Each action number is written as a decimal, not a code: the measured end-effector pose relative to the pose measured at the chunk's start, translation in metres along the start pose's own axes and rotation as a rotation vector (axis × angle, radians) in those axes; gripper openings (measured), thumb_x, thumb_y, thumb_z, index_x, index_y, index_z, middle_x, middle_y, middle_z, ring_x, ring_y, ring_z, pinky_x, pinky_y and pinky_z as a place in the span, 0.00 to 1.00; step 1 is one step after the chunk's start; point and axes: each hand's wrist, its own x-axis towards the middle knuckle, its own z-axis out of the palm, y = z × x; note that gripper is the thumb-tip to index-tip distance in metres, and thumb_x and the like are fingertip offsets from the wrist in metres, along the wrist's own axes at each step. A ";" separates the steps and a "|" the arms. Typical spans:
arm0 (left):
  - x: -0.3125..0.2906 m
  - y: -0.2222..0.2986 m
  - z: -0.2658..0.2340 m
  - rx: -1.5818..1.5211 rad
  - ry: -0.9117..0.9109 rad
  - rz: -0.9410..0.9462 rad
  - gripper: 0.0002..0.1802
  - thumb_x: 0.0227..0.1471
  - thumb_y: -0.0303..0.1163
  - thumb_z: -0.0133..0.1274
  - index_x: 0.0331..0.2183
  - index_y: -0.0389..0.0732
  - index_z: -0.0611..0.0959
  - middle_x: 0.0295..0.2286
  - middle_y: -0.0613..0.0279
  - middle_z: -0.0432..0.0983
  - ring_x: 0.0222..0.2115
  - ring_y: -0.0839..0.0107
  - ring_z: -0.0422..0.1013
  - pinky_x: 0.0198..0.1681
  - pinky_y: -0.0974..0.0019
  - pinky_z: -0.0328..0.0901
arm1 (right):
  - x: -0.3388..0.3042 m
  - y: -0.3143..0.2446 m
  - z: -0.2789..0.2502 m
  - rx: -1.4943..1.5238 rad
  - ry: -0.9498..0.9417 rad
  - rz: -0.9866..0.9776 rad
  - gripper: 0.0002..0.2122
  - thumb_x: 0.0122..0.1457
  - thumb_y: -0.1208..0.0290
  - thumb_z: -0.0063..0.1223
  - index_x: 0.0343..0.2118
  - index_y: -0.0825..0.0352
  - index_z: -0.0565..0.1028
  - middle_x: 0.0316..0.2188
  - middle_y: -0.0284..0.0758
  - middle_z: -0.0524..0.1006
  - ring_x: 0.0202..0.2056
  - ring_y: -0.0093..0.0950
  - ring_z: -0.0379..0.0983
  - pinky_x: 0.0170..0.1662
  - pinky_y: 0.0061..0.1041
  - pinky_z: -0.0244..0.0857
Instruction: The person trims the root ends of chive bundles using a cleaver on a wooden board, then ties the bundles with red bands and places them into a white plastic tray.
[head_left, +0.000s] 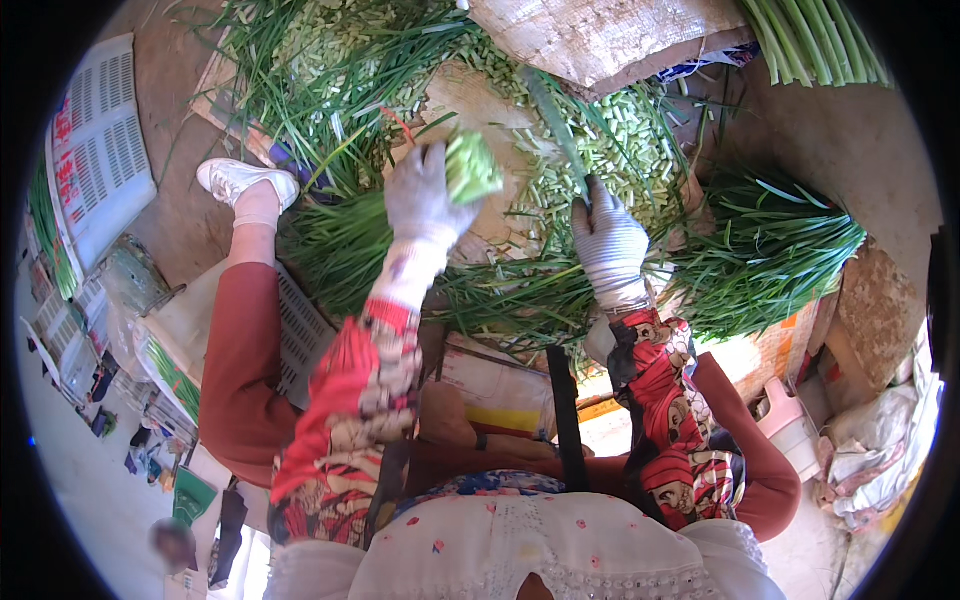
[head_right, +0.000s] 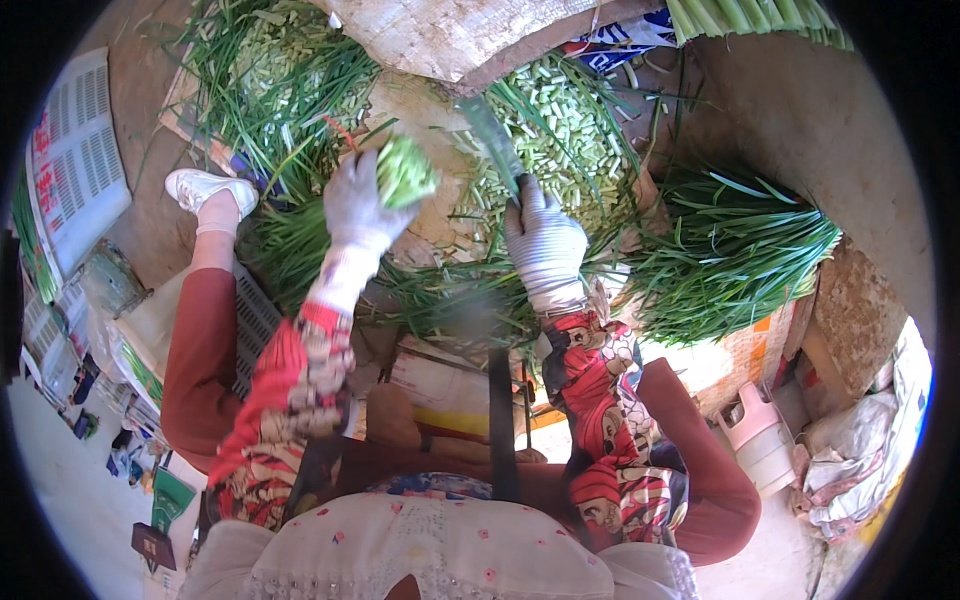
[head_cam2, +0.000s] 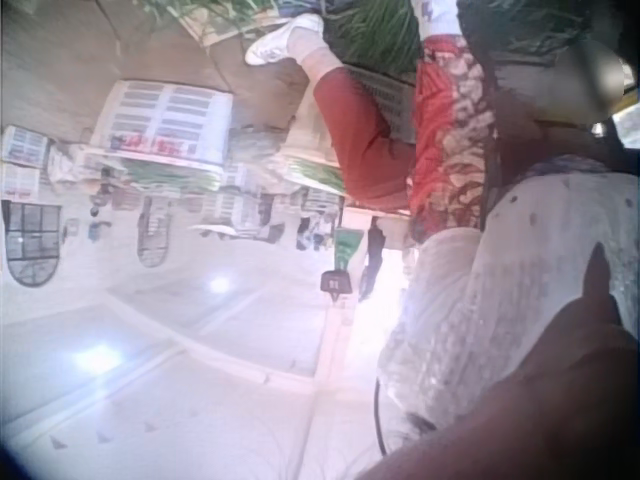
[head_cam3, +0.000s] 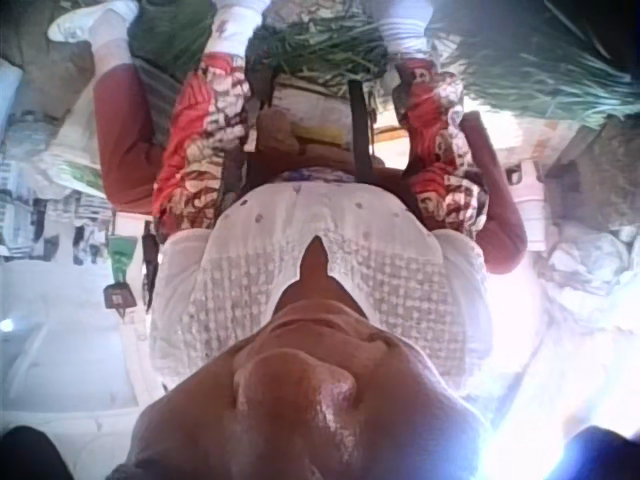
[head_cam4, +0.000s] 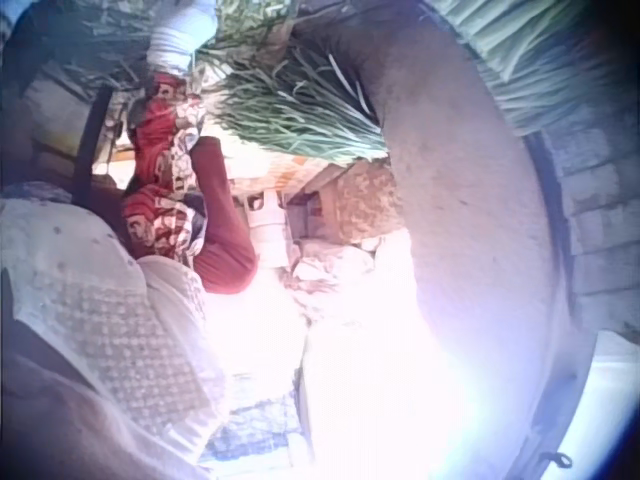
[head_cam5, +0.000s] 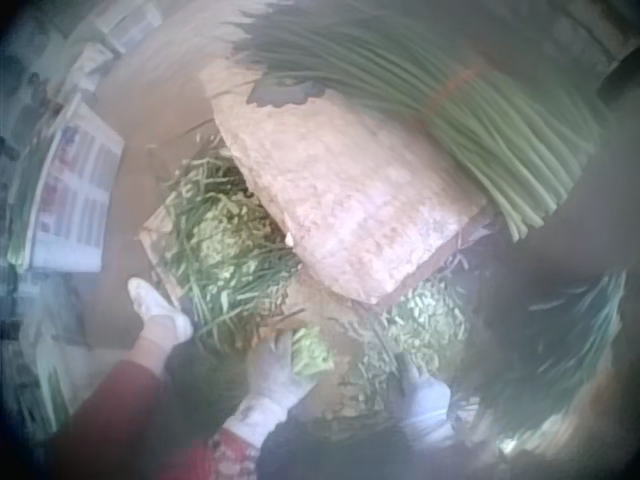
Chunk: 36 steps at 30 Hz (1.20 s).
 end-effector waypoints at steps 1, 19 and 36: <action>0.019 0.001 0.005 0.042 -0.140 -0.068 0.47 0.29 0.55 0.69 0.49 0.42 0.70 0.46 0.51 0.70 0.45 0.55 0.70 0.46 0.55 0.68 | 0.002 -0.001 -0.002 0.065 0.036 0.063 0.15 0.57 0.62 0.52 0.47 0.59 0.74 0.23 0.37 0.76 0.21 0.37 0.75 0.24 0.36 0.68; 0.054 0.019 0.026 0.230 -0.284 -0.242 0.36 0.43 0.47 0.60 0.52 0.45 0.70 0.49 0.57 0.69 0.52 0.60 0.66 0.51 0.56 0.62 | -0.030 -0.050 -0.013 0.050 -0.226 -0.076 0.16 0.60 0.58 0.46 0.46 0.61 0.71 0.25 0.45 0.77 0.24 0.46 0.74 0.29 0.45 0.68; 0.060 0.023 0.010 0.234 -0.404 -0.215 0.34 0.42 0.43 0.61 0.51 0.45 0.71 0.48 0.52 0.70 0.52 0.57 0.67 0.48 0.54 0.66 | 0.023 -0.075 -0.014 -0.061 -0.673 0.184 0.16 0.61 0.59 0.42 0.37 0.65 0.77 0.30 0.50 0.79 0.34 0.48 0.77 0.41 0.43 0.71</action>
